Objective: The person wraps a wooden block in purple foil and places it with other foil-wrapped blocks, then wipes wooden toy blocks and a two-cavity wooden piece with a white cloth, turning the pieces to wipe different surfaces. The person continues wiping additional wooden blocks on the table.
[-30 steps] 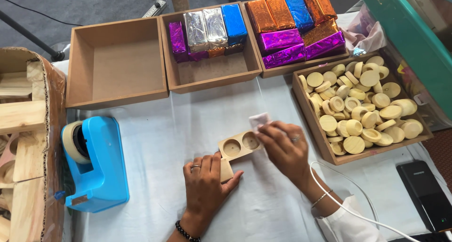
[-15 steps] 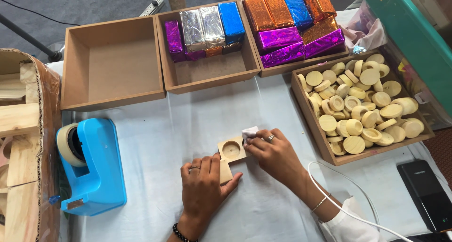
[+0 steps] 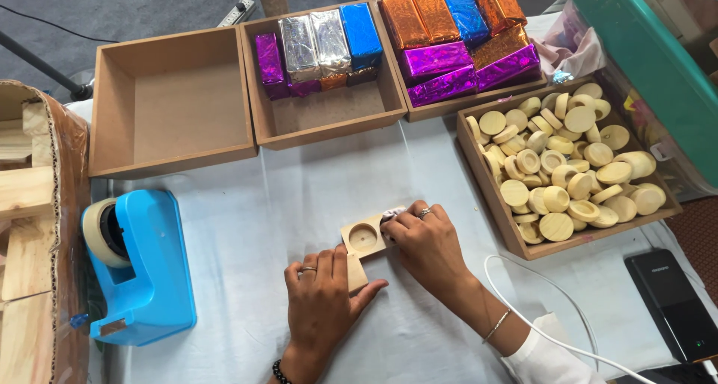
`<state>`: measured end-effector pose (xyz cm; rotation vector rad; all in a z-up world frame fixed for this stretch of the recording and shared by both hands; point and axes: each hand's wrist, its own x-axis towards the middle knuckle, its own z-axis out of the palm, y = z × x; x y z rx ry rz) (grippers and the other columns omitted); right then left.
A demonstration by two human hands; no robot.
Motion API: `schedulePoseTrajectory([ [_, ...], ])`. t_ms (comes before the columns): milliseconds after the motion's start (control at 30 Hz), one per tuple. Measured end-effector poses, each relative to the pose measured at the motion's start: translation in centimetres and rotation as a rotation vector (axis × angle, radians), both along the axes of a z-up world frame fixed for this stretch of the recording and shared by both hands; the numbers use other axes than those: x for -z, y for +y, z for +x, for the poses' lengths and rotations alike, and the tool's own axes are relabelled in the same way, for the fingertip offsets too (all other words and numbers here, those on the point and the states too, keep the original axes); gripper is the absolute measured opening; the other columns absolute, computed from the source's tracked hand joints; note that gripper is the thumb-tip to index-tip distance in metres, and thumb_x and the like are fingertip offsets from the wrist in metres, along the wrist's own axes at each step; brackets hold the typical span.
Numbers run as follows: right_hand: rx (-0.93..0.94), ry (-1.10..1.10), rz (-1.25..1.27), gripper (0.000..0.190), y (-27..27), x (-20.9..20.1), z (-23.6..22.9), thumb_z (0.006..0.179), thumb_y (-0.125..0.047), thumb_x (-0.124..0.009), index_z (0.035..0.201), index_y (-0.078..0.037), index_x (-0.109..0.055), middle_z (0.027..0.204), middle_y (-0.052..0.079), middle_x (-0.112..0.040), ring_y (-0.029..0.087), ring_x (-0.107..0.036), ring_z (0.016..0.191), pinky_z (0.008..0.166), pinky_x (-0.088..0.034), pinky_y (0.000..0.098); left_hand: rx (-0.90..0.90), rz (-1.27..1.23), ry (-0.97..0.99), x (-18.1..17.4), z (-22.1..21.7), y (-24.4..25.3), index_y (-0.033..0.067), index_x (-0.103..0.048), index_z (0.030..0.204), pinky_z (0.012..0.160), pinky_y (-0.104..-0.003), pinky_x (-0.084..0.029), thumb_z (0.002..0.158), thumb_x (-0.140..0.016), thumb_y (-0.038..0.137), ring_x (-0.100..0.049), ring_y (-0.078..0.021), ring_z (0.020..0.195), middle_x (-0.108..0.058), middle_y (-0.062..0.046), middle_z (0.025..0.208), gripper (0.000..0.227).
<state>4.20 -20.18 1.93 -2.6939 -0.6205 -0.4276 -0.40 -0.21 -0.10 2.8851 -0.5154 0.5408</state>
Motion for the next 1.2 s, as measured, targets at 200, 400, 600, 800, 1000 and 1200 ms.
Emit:
schedulePoseTrajectory([
  [200,0.102,0.14,0.156,0.009,-0.1,1.4,0.6,0.087,-0.014,-0.072,0.081,-0.008,-0.072,0.07,0.008,-0.069,0.028,-0.061,0.071,0.072,-0.049,0.041,0.085,-0.019,0.104,-0.9,0.1,0.8,-0.0031,-0.065,0.113,0.085,-0.045,-0.04,0.083,-0.066,0.062,-0.059,-0.0257,0.093,-0.066,-0.011,0.098,0.072],
  [400,0.035,0.152,0.171,0.012,-0.9,0.1,0.7,0.091,-0.018,-0.07,0.084,-0.009,-0.072,0.076,0.005,-0.073,0.028,-0.062,0.072,0.07,-0.049,0.0412,0.15,-0.012,0.208,-0.4,0.0,0.9,-0.0045,-0.06,0.121,0.085,-0.044,-0.039,0.085,-0.065,0.052,-0.059,-0.0253,0.095,-0.064,-0.013,0.105,0.067],
  [600,-0.166,0.421,0.236,0.031,-2.9,-1.2,1.3,0.071,-0.016,-0.084,0.1,-0.008,-0.076,0.088,0.006,-0.077,0.03,-0.062,0.084,0.077,-0.053,0.0382,0.124,-0.029,0.222,-0.2,0.0,0.9,-0.0054,-0.061,0.122,0.082,-0.044,-0.039,0.087,-0.065,0.053,-0.06,-0.0256,0.093,-0.065,-0.014,0.102,0.069],
  [800,-0.194,0.161,0.613,0.027,-3.7,-0.5,0.9,0.08,-0.001,-0.077,0.106,-0.009,-0.073,0.102,0.004,-0.076,0.026,-0.069,0.107,0.095,-0.054,0.0394,0.126,-0.082,0.251,0.3,0.3,1.0,-0.005,-0.06,0.124,0.077,-0.042,-0.041,0.086,-0.066,0.056,-0.061,-0.0273,0.091,-0.065,-0.014,0.098,0.072],
  [1000,-0.102,-0.237,0.097,0.029,-3.0,0.0,1.0,0.078,-0.01,-0.079,0.107,-0.015,-0.077,0.101,0.003,-0.075,0.023,-0.07,0.098,0.087,-0.051,0.041,0.129,-0.116,0.248,0.2,0.2,0.8,-0.0076,-0.06,0.124,0.073,-0.041,-0.042,0.086,-0.069,0.056,-0.063,-0.0276,0.088,-0.065,-0.016,0.096,0.075],
  [1200,-0.042,-0.099,0.125,0.026,-1.4,1.4,0.6,0.076,-0.01,-0.08,0.102,-0.014,-0.076,0.095,-0.003,-0.076,0.023,-0.067,0.094,0.079,-0.048,0.039,0.119,-0.12,0.196,0.1,-0.2,0.5,-0.0071,-0.062,0.12,0.07,-0.04,-0.043,0.083,-0.073,0.056,-0.064,-0.0268,0.083,-0.067,-0.014,0.091,0.074],
])
